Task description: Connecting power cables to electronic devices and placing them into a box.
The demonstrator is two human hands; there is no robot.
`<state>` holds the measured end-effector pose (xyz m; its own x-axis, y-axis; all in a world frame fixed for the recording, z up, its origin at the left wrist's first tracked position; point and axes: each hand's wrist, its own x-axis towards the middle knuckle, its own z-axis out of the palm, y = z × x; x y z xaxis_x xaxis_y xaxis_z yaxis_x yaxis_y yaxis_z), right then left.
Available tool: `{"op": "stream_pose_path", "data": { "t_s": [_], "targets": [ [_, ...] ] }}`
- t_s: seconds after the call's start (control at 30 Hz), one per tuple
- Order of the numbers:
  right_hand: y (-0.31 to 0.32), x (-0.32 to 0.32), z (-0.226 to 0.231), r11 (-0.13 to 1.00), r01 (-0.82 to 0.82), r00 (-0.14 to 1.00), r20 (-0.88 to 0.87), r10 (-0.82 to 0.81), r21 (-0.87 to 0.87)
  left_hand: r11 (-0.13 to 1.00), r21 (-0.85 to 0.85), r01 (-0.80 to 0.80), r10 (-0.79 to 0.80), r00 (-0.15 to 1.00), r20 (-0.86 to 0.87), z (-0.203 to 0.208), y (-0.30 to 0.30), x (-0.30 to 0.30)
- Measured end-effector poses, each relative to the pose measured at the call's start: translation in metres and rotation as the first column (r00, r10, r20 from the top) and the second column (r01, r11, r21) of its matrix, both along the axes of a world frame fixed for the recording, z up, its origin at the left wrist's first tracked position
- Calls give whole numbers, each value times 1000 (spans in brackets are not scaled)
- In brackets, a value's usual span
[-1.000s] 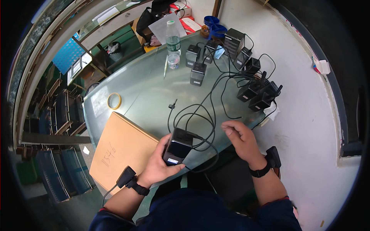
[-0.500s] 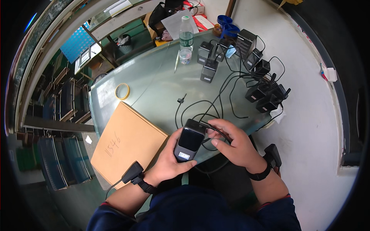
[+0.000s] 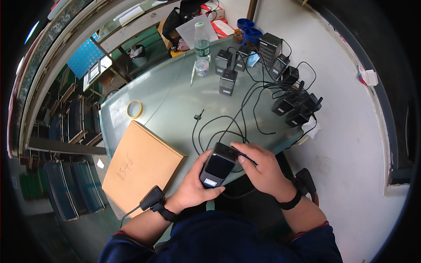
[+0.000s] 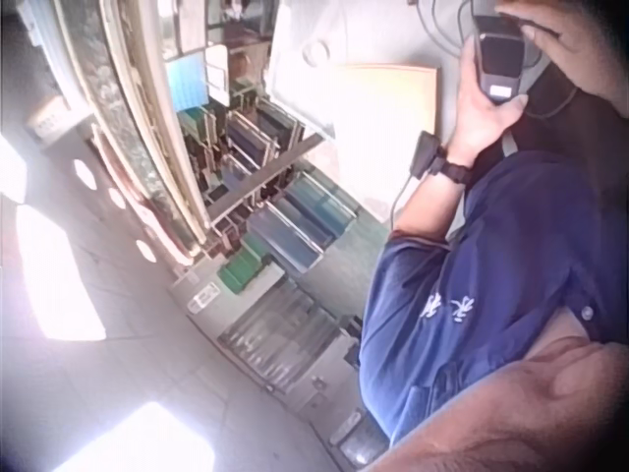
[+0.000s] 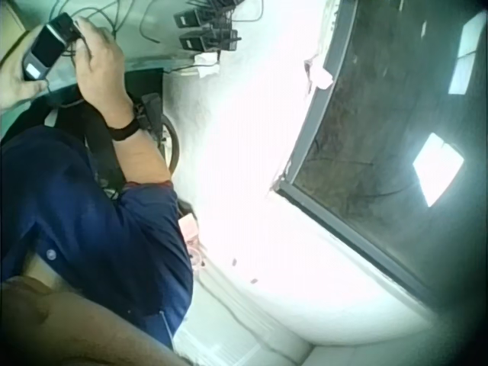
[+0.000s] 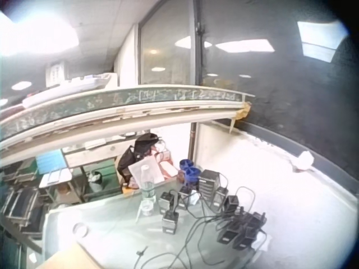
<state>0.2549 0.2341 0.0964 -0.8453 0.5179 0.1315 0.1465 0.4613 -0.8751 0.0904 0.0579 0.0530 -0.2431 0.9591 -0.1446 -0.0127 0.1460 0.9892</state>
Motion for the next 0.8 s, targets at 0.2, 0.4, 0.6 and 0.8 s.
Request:
{"op": "stream_pose_path", "data": {
  "t_s": [0.2, 0.4, 0.6, 0.8],
  "targets": [
    [-5, 15, -2, 1000, 14, 999, -32, -14, -17, 999, -20, -37, 35, 995, -90, 10, 14, 13],
    [-7, 23, 2, 978, -88, 991, -113, 67, -187, 993, -99, -67, 56, 991, -118, 16, 22, 8],
    [13, 62, -70, 925, 224, 968, -41, -248, -307, 994, 10, -113, 113, 979, -168, 13, 36, -44],
    [-22, 131, -127, 849, 498, 849, 296, -437, -176, 975, 45, -218, 222, 939, -264, -19, 66, -116]
  ]
}}
